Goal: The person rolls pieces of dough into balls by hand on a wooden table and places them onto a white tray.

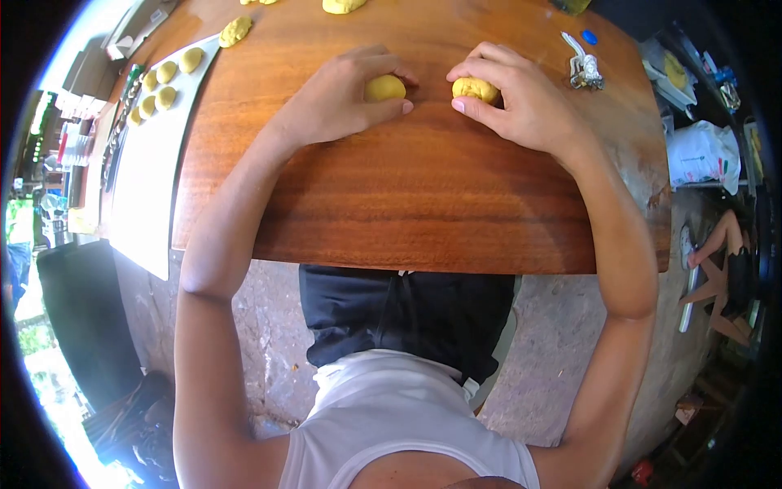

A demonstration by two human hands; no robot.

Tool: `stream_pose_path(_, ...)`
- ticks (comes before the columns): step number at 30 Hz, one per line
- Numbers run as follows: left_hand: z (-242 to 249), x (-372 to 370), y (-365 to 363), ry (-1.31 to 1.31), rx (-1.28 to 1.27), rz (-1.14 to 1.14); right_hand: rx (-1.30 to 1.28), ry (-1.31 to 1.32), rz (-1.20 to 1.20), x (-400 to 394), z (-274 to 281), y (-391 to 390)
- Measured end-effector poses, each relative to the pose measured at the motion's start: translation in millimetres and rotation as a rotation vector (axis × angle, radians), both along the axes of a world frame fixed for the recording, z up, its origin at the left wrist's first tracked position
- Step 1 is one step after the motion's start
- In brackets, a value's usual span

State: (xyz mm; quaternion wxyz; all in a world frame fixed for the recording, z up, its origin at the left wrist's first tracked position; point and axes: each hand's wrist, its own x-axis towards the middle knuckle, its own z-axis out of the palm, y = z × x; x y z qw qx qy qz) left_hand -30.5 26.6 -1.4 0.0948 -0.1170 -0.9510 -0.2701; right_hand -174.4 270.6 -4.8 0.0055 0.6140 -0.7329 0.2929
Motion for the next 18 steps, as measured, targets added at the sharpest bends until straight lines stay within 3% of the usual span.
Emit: stream_pose_path(18,-4.1,-1.0,-2.6,0.029,-0.008,-0.017,0.032,-0.016,-0.034,1.3,1.1,-0.5)
